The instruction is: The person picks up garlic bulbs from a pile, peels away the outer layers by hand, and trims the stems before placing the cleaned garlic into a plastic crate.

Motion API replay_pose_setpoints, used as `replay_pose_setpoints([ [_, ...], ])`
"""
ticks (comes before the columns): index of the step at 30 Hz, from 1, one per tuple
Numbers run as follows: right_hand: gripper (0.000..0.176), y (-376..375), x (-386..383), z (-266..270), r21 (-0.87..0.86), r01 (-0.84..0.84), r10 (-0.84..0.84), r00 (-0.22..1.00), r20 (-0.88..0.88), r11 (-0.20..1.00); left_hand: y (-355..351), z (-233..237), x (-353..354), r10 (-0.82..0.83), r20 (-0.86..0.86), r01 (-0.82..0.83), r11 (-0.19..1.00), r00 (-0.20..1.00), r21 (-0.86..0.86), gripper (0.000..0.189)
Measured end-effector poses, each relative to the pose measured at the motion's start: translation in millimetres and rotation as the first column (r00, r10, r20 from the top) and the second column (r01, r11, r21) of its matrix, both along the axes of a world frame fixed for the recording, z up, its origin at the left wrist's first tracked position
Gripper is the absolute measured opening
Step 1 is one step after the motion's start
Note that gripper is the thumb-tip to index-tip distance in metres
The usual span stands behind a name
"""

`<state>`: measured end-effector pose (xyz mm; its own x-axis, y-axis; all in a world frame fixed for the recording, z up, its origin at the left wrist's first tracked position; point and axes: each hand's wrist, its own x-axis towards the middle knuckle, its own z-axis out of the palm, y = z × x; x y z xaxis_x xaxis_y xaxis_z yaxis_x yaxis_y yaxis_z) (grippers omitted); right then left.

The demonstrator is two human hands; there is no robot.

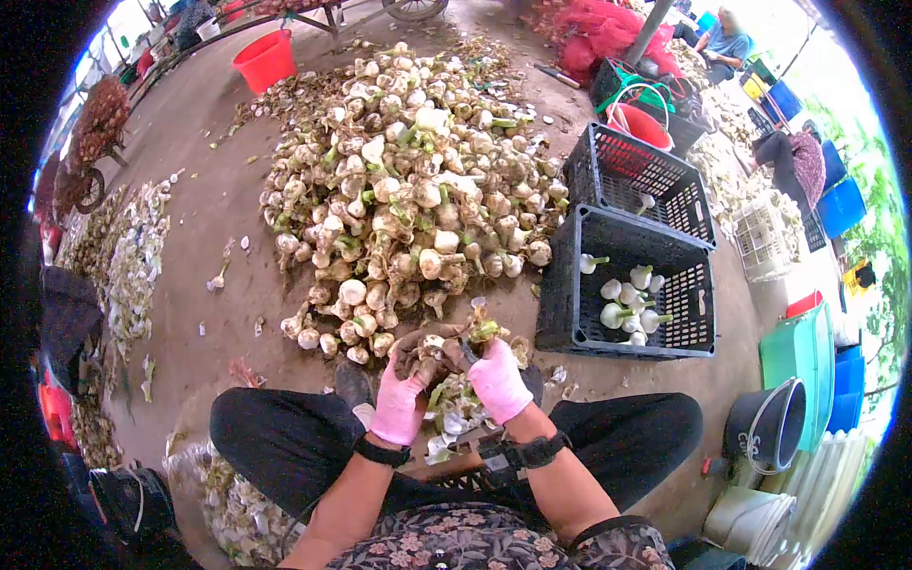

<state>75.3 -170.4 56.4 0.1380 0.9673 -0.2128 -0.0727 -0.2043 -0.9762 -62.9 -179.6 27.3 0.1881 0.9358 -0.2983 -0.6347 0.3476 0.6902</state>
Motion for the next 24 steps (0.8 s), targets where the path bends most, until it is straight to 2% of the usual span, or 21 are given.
replay_pose_setpoints([
  [1, 0.03, 0, 1, -3, -0.002, -0.003, 0.003, 1.0, 0.001, 1.0, 0, 0, -1, 0.0, 0.025, 0.0, 1.0, 1.0, -0.021, 0.048],
  [3, 0.03, 0, 8, -12, -0.045, -0.062, 0.072, 0.965, 0.254, 0.997, 1, 2, 0, -0.004, 0.052, 0.006, 0.999, 0.999, -0.045, 0.046],
  [5, 0.03, 0, 11, -13, -0.039, -0.091, 0.099, 0.943, 0.318, 0.995, 2, 4, -2, 0.011, 0.147, 0.008, 0.992, 0.989, -0.127, 0.042],
  [7, 0.03, 1, 12, -16, -0.036, -0.124, 0.128, 0.917, 0.378, 0.992, -1, -6, 0, 0.02, 0.114, -0.007, 0.993, 0.993, -0.117, 0.041],
  [9, 0.03, 1, 15, -26, 0.049, -0.16, 0.11, 0.839, 0.533, 0.986, -2, -9, 0, 0.025, 0.079, -0.016, 0.994, 0.997, -0.106, 0.042],
  [10, 0.03, 0, 16, -29, 0.047, -0.16, 0.111, 0.84, 0.531, 0.986, -1, -8, 0, 0.009, 0.098, 0.008, 0.985, 0.995, -0.173, 0.043],
  [12, 0.021, -1, 18, -31, -0.07, -0.229, 0.205, 0.641, 0.74, 0.971, 1, -11, -2, -0.005, 0.115, 0.033, 0.969, 0.993, -0.244, 0.045],
  [13, 0.021, -2, 16, -31, -0.072, -0.228, 0.206, 0.643, 0.738, 0.971, 3, -18, -3, -0.033, 0.208, 0.101, 0.94, 0.978, -0.327, 0.043],
  [14, 0.021, -2, 14, -31, -0.006, -0.182, 0.163, 0.862, 0.481, 0.983, 5, -24, -5, -0.052, 0.301, 0.175, 0.9, 0.952, -0.399, 0.041],
  [15, 0.022, -2, 13, -29, 0.043, -0.116, 0.108, 0.98, 0.167, 0.992, 5, -27, -7, -0.09, 0.315, 0.215, 0.895, 0.945, -0.391, 0.046],
  [16, 0.022, -2, 14, -27, 0.045, -0.114, 0.105, 0.981, 0.165, 0.992, 5, -35, -3, -0.092, 0.313, 0.216, 0.895, 0.945, -0.389, 0.046],
  [17, 0.022, -2, 15, -25, -0.054, -0.037, 0.043, 0.994, 0.103, 0.998, 5, -35, 5, -0.134, -0.01, 0.13, 0.976, 0.991, -0.176, 0.05],
  [18, 0.022, -3, 17, -23, -0.161, 0.035, -0.028, 0.999, 0.046, 0.986, 3, -34, 10, -0.088, -0.331, 0.116, 0.991, 0.939, 0.065, 0.055],
  [19, 0.02, -3, 19, -18, -0.233, -0.009, 0.043, 0.989, 0.139, 0.972, -3, -31, 8, -0.128, -0.066, 0.127, 0.991, 0.99, -0.031, 0.061],
  [20, 0.02, -6, 21, -21, -0.238, -0.015, 0.047, 0.99, 0.13, 0.971, -1, -21, 10, -0.125, -0.074, 0.123, 0.992, 0.989, -0.037, 0.061],
  [22, 0.02, -9, 17, -32, 0.078, -0.021, 0.016, 0.997, 0.071, 0.997, 4, -10, 11, 0.03, -0.415, 0.057, 0.979, 0.909, 0.195, 0.06],
  [23, 0.023, -11, 23, -36, 0.054, -0.153, 0.119, 0.91, 0.398, 0.987, 4, -14, 7, 0.055, -0.474, 0.06, 0.973, 0.879, 0.225, 0.054],
  [24, 0.027, -13, 33, -40, 0.006, -0.269, 0.193, 0.707, 0.68, 0.963, 4, -10, 3, -0.008, -0.465, 0.097, 0.981, 0.885, 0.167, 0.048],
])
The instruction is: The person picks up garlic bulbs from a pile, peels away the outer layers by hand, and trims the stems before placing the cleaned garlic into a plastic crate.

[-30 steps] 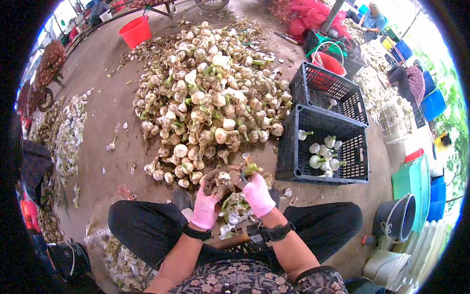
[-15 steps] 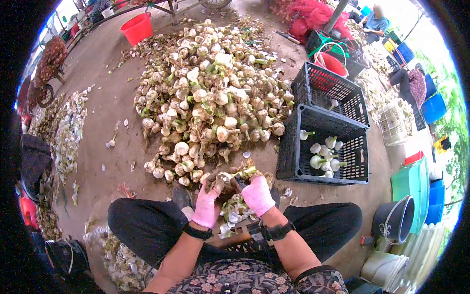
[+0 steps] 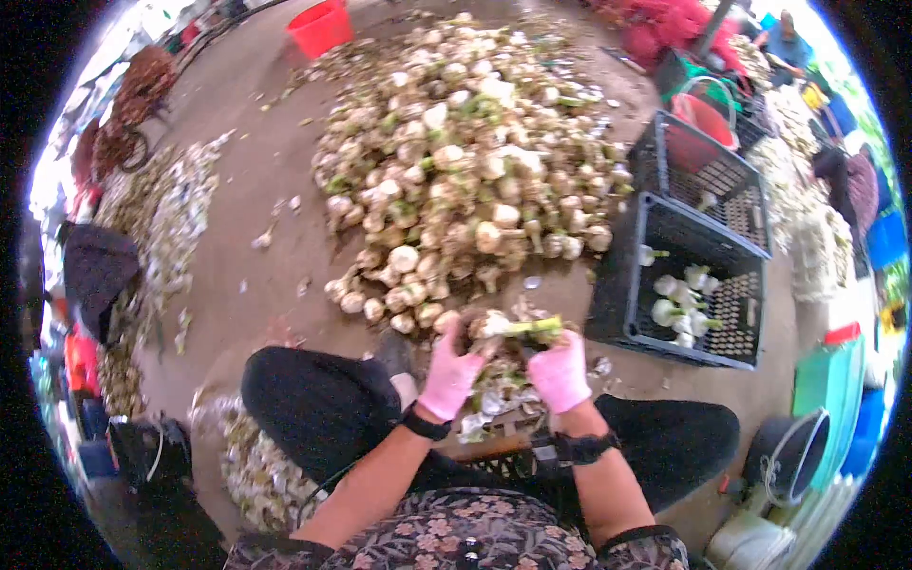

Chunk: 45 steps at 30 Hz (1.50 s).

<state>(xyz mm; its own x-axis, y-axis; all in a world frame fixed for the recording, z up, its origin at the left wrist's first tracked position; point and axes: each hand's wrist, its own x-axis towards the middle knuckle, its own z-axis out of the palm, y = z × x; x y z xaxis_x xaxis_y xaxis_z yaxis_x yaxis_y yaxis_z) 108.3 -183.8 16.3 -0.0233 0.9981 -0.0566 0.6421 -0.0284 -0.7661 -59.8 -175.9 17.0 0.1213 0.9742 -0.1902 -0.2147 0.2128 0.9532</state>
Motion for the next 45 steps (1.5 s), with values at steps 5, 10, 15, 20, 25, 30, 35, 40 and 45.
replay_pose_setpoints([
  [5, 0.039, 3, 3, -6, -0.199, 0.145, -0.237, 0.773, -0.589, 0.969, -2, 5, -7, -0.023, 0.014, 0.025, 0.984, 1.0, -0.176, 0.044],
  [10, 0.023, 14, 0, -6, -0.112, 0.14, -0.174, 0.897, -0.407, 0.984, -8, -4, -5, 0.006, 0.405, 0.146, 0.927, 0.914, -0.344, 0.057],
  [15, 0.03, 25, 26, -65, 0.075, 0.217, -0.223, 0.971, 0.085, 0.973, -16, -17, 2, -0.063, 0.433, 0.236, 0.903, 0.899, -0.359, 0.051],
  [20, 0.043, 12, 30, -24, -0.05, 0.182, -0.187, 0.978, -0.098, 0.982, -8, -13, -2, -0.026, 0.576, 0.265, 0.904, 0.817, -0.335, 0.053],
  [25, 0.05, 4, 19, 37, -0.192, -0.099, -0.031, 0.816, -0.577, 0.976, -9, -3, 2, 0.029, 0.479, 0.197, 0.888, 0.877, -0.415, 0.052],
  [30, 0.036, 6, 15, 21, -0.093, -0.043, 0.019, 0.968, -0.25, 0.995, -8, 8, 0, 0.017, 0.583, 0.251, 0.892, 0.812, -0.376, 0.051],
  [35, 0.024, 8, 12, 50, -0.151, -0.073, 0.04, 0.977, -0.208, 0.986, -11, 0, -2, 0.093, 0.626, 0.256, 0.859, 0.774, -0.444, 0.044],
  [40, 0.038, 2, 3, 37, 0.087, -0.075, 0.066, 0.992, 0.105, 0.993, -14, -14, -3, -0.053, 0.538, 0.217, 0.945, 0.841, -0.245, 0.037],
  [45, 0.035, 3, 6, 34, 0.067, -0.092, 0.082, 0.987, 0.14, 0.993, -13, -19, -6, -0.079, 0.498, 0.236, 0.936, 0.864, -0.261, 0.034],
])
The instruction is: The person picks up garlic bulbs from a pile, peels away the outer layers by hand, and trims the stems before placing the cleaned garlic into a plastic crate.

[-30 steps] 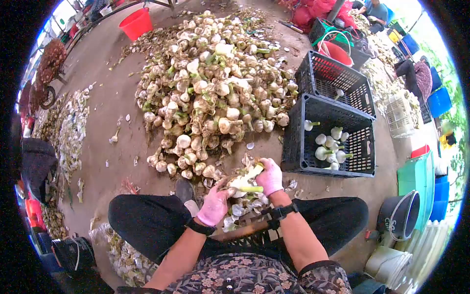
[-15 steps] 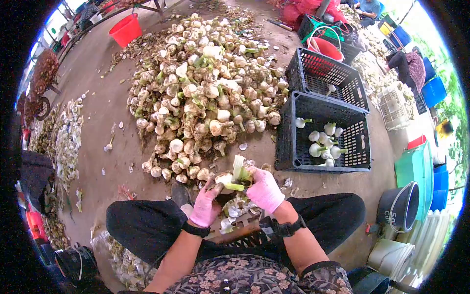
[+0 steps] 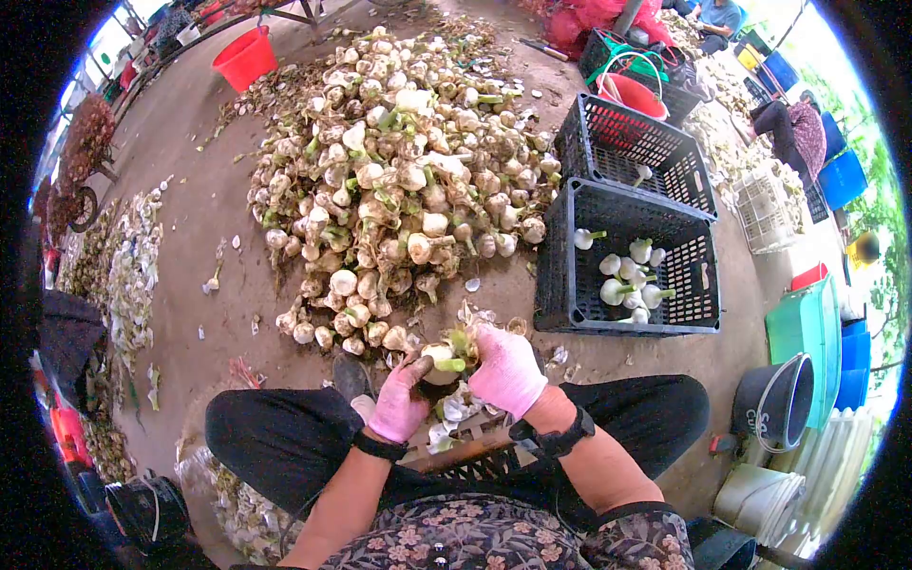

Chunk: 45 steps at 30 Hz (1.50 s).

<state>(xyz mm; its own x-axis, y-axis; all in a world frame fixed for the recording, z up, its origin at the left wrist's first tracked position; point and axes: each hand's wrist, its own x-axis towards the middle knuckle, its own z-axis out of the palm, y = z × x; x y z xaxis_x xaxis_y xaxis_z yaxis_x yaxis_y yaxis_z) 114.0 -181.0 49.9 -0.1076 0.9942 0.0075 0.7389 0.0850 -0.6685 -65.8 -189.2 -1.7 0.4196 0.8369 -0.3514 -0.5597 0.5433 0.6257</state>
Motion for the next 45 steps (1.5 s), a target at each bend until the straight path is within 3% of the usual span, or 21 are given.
replay_pose_setpoints([
  [2, 0.025, 4, 2, 4, -0.051, 0.008, -0.018, 0.983, -0.185, 0.999, 5, 6, 0, -0.062, 0.222, 0.104, 0.978, 0.973, -0.182, 0.038],
  [7, 0.03, 15, 12, -46, -0.064, 0.047, -0.063, 0.962, -0.265, 0.997, -3, 4, -1, -0.125, 0.272, 0.2, 0.943, 0.954, -0.268, 0.042],
  [9, 0.032, 21, 12, -53, -0.048, 0.096, -0.09, 0.99, 0.104, 0.994, -5, 2, -1, -0.091, 0.295, 0.186, 0.932, 0.951, -0.311, 0.042],
  [10, 0.034, 23, 16, -54, -0.253, 0.113, -0.073, 0.984, 0.164, 0.961, -5, 3, -1, -0.12, 0.318, 0.213, 0.938, 0.94, -0.275, 0.041],
  [13, 0.039, 10, 38, -81, -0.376, 0.073, 0.049, 0.951, 0.306, 0.924, 1, 18, -6, -0.133, 0.484, 0.297, 0.913, 0.865, -0.279, 0.039],
  [15, 0.044, 5, 37, -59, -0.371, 0.057, 0.086, 0.93, 0.357, 0.927, 1, 19, -1, -0.131, 0.263, 0.191, 0.957, 0.956, -0.217, 0.043],
  [18, 0.051, 11, 40, -28, -0.172, 0.104, -0.087, 0.991, 0.102, 0.98, 2, 14, 6, -0.056, 0.167, 0.092, 0.972, 0.984, -0.218, 0.051],
  [19, 0.051, 11, 41, -21, -0.173, 0.104, -0.086, 0.991, 0.104, 0.98, 2, 11, 8, -0.044, 0.085, 0.056, 0.989, 0.995, -0.139, 0.053],
  [21, 0.05, 11, 41, -4, -0.117, -0.008, -0.013, 0.984, -0.179, 0.993, 3, 10, 8, -0.061, 0.022, 0.064, 0.989, 0.998, -0.137, 0.055],
  [23, 0.044, 8, 25, 16, -0.058, -0.054, 0.037, 0.965, -0.261, 0.997, 4, 20, 9, -0.115, -0.393, 0.173, 0.978, 0.912, 0.116, 0.054],
  [27, 0.031, 13, 13, 10, -0.072, -0.185, 0.158, 0.947, -0.281, 0.98, 7, 36, 8, -0.171, -0.657, 0.358, 0.92, 0.734, 0.16, 0.064],
  [29, 0.025, 19, 11, 10, -0.37, -0.107, 0.057, 0.988, -0.145, 0.923, 3, 35, 7, -0.176, -0.639, 0.37, 0.911, 0.748, 0.181, 0.068],
  [31, 0.017, 21, 27, -45, -0.148, 0.021, 0.013, 0.974, 0.227, 0.989, -1, 34, 10, -0.213, -0.459, 0.348, 0.908, 0.863, 0.232, 0.068],
  [32, 0.021, 18, 34, -49, -0.167, 0.086, -0.057, 0.984, 0.169, 0.982, 0, 32, 10, -0.244, -0.318, 0.306, 0.938, 0.916, 0.16, 0.068],
  [34, 0.037, 9, 51, -75, -0.102, 0.098, -0.093, 0.994, 0.053, 0.99, 10, 33, 6, -0.171, -0.411, 0.262, 0.949, 0.896, 0.174, 0.067],
  [35, 0.049, 6, 40, -44, -0.073, 0.035, -0.022, 0.984, 0.179, 0.997, 9, 34, 3, -0.129, -0.5, 0.251, 0.95, 0.856, 0.184, 0.067],
  [37, 0.058, 4, 32, -27, -0.069, 0.029, -0.02, 0.991, 0.136, 0.997, 10, 21, 10, -0.086, -0.414, 0.179, 0.965, 0.906, 0.191, 0.07],
  [39, 0.058, -2, 23, -7, -0.044, 0.043, -0.041, 0.998, 0.046, 0.998, 7, 24, 13, 0.015, -0.556, 0.184, 0.936, 0.831, 0.3, 0.071],
  [41, 0.054, -4, 17, 4, -0.281, -0.031, -0.073, 0.933, -0.353, 0.959, 6, 19, 13, 0.04, -0.6, 0.184, 0.934, 0.799, 0.307, 0.075],
  [43, 0.042, -5, 7, 10, -0.207, -0.061, -0.009, 0.947, -0.32, 0.977, 7, 23, 15, 0.15, -0.84, 0.381, 0.84, 0.522, 0.387, 0.078],
  [45, 0.035, -3, 6, -8, -0.089, -0.141, 0.124, 0.977, -0.175, 0.986, 6, 28, 16, 0.137, -0.869, 0.425, 0.829, 0.476, 0.363, 0.082],
])
